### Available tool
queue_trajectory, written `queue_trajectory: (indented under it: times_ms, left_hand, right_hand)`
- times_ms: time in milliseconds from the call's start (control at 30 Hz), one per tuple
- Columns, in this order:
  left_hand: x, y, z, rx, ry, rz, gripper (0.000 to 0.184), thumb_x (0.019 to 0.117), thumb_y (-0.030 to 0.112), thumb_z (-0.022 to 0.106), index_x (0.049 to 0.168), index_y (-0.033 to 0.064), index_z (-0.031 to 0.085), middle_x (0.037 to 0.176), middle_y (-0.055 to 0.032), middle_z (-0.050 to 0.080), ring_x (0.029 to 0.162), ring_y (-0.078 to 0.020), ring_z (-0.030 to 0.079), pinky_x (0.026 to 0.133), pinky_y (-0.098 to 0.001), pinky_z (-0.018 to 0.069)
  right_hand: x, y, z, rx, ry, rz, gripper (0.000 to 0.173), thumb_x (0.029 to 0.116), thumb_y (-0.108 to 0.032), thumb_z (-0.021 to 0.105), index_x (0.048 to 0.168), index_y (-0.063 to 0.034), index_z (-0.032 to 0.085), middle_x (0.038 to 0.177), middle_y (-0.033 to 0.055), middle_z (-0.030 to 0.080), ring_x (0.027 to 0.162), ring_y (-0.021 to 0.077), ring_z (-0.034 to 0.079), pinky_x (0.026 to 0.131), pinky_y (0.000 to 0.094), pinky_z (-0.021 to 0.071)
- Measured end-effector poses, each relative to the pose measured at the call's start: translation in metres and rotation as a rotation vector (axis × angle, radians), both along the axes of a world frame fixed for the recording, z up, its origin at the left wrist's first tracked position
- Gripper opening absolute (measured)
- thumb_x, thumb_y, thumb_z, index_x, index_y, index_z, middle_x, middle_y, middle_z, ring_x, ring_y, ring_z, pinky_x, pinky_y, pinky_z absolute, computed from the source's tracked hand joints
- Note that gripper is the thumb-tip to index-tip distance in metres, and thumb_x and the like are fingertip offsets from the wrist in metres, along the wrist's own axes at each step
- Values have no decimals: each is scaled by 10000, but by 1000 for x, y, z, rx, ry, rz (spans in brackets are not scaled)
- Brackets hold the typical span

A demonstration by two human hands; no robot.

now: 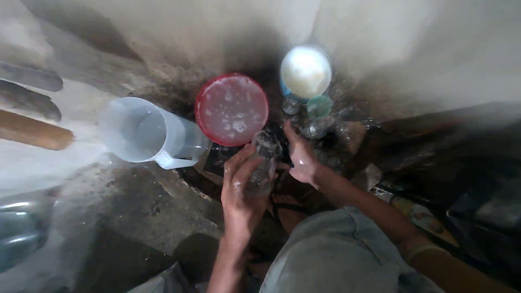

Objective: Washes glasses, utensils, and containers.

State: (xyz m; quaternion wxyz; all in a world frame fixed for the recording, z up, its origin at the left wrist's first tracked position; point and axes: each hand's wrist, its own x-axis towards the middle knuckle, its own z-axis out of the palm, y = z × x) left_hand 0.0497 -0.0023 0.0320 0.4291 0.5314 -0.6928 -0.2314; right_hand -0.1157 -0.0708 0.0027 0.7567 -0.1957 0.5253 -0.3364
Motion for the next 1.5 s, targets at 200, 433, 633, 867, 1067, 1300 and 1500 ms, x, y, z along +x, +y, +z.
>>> queue_trajectory:
  times_ms: [200,433,633,867,1067,1300,1500]
  left_hand:
    - [-29,10,6,326,567,514,699,810,81,842,1330,42,377,1199,-81,630,1069,-150,677,910,-327,605]
    - [-10,23,-20,1227,1399,261,742,1041,649,144,938,116,649,671,-63,602,492,-130,546,423,-259,469]
    - [-24,32,-38,959,1026,541,615,1091,560,164,1113,112,584,704,-64,624,489,-128,558,409,-266,477]
    - [-8,56,-79,95,164,159,526,1024,495,563,1408,157,442,1329,-32,559,1240,-85,553,1057,-297,483]
    - [40,-23,-96,467,-277,-134,582,1101,476,282,1343,85,639,1379,-122,603,1292,-249,572,1094,-473,479]
    - [60,-140,-125,610,-604,65,696,983,346,661,1561,82,379,1591,-285,342,1418,-509,403,1102,-672,396]
    - [59,-191,-159,777,-745,-85,869,973,323,682,1655,182,162,1666,-255,199,1483,-535,261,1118,-731,306]
  right_hand:
    - [17,25,14,-573,587,-23,424,1074,-453,488,1299,-123,628,990,100,677,790,168,654,637,360,562]
    - [11,-2,-37,-1699,503,-179,468,954,-451,663,790,-13,644,739,142,685,692,210,700,615,371,598]
    - [17,-2,-4,-1136,734,131,433,1048,-379,542,879,-36,744,693,66,691,624,150,672,572,379,567]
    - [-54,4,27,-401,165,624,234,976,-248,722,1058,-30,697,846,58,734,608,146,696,552,311,635]
    - [-70,37,13,-474,898,1075,500,1027,-488,571,1128,-15,700,931,169,705,923,326,697,868,543,553]
    - [-56,61,-17,-321,898,1346,316,1038,-189,572,1283,1,630,1159,258,669,1115,452,642,939,625,509]
    - [-36,73,-49,-266,850,1136,337,1082,-124,424,1310,26,621,1246,279,654,1214,464,607,1016,632,476]
